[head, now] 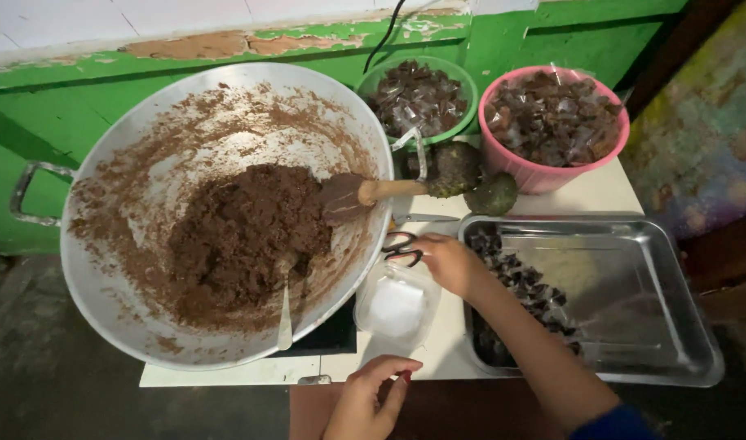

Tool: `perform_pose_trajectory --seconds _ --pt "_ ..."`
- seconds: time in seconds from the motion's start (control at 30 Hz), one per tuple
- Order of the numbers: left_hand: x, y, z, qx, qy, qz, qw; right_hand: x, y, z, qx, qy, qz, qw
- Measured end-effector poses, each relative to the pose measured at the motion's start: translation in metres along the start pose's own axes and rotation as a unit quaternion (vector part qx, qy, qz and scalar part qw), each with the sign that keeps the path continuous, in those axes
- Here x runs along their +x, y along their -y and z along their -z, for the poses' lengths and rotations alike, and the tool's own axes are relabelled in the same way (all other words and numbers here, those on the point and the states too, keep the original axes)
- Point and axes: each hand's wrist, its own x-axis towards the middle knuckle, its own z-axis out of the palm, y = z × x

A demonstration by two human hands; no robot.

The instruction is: Stirring a thick brown mixture in a wok and cutting ingredients with scissors

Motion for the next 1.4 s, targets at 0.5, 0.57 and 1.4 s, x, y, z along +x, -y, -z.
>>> perform_pose_trajectory --seconds 0.5,0.57,1.4 --pt "0.030 -0.004 -0.012 0.024 -0.033 -0.044 0.998 0.042 -0.004 -0.024 -0.141 0.343 0.031 0.928" --pt "0.028 -0.009 -0.013 0.018 -0.033 0.004 0.999 0.047 0.004 -0.014 -0.111 0.295 0.071 0.946" --pt "0.124 -0.027 -0.128 -0.530 -0.039 0.045 0.846 -0.132 0.087 0.152 0.004 0.092 0.032 0.995"
